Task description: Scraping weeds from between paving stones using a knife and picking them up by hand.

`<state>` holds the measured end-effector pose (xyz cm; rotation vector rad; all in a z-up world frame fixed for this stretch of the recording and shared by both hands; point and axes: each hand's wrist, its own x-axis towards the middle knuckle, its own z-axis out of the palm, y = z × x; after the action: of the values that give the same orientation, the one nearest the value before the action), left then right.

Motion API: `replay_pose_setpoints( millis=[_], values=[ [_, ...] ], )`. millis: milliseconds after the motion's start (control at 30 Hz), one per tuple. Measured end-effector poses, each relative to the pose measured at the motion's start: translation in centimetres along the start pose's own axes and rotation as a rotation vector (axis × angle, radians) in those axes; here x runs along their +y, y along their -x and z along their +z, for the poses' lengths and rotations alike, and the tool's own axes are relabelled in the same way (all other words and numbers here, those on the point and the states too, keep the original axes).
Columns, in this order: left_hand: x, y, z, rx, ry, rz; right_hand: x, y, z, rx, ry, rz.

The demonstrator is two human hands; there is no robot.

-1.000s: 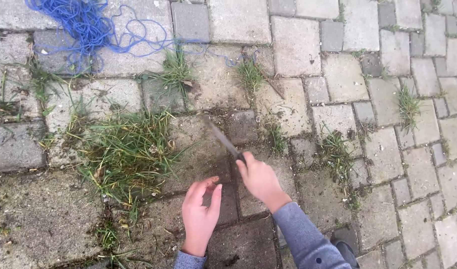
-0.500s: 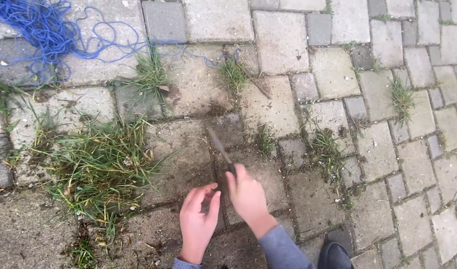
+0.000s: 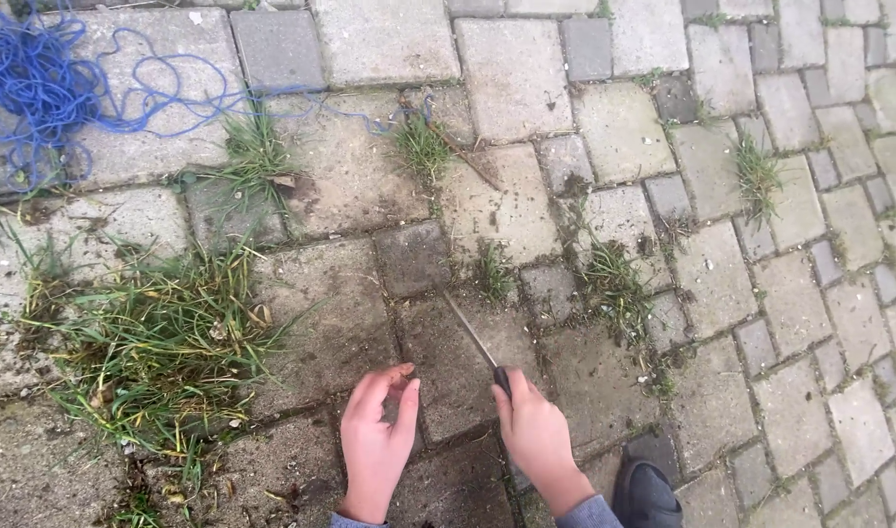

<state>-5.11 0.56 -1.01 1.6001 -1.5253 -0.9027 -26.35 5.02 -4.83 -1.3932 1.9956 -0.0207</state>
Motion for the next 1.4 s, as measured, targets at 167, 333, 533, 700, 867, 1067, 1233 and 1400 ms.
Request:
replay_pose_setpoints(
  millis=[167, 333, 533, 700, 867, 1067, 1233, 1400],
  values=[
    [-0.6, 0.1, 0.8, -0.022, -0.027, 0.018, 2.7, -0.5, -2.6, 0.034, -0.233, 0.474],
    [0.5, 0.2, 1.5, -0.036, -0.038, 0.033, 1.7, 0.4, -1.9, 0.141, -0.271, 0.322],
    [0.3, 0.3, 2.0, -0.069, -0.072, 0.033, 5.1, -0.4, -3.5, -0.104, 0.076, 0.249],
    [1.2, -3.4, 5.5, -0.367, -0.321, 0.048, 2.5, 0.8, -5.8, 0.005, -0.251, 0.418],
    [1.9, -12.1, 11.4, -0.613, -0.551, 0.352, 4.9, 1.9, -5.4, 0.165, -0.379, 0.528],
    [-0.3, -17.5, 15.4, -0.966, -0.785, 0.75, 8.3, 2.6, -4.0, 0.133, -0.437, 0.607],
    [0.5, -18.7, 16.1, -1.142, -0.958, 0.909, 10.3, 2.3, -2.6, 0.14, -0.466, 0.643],
    [-2.4, -18.8, 16.2, -1.048, -0.846, 0.944, 9.8, 1.7, -3.4, 0.138, -0.527, 0.621]
  ],
)
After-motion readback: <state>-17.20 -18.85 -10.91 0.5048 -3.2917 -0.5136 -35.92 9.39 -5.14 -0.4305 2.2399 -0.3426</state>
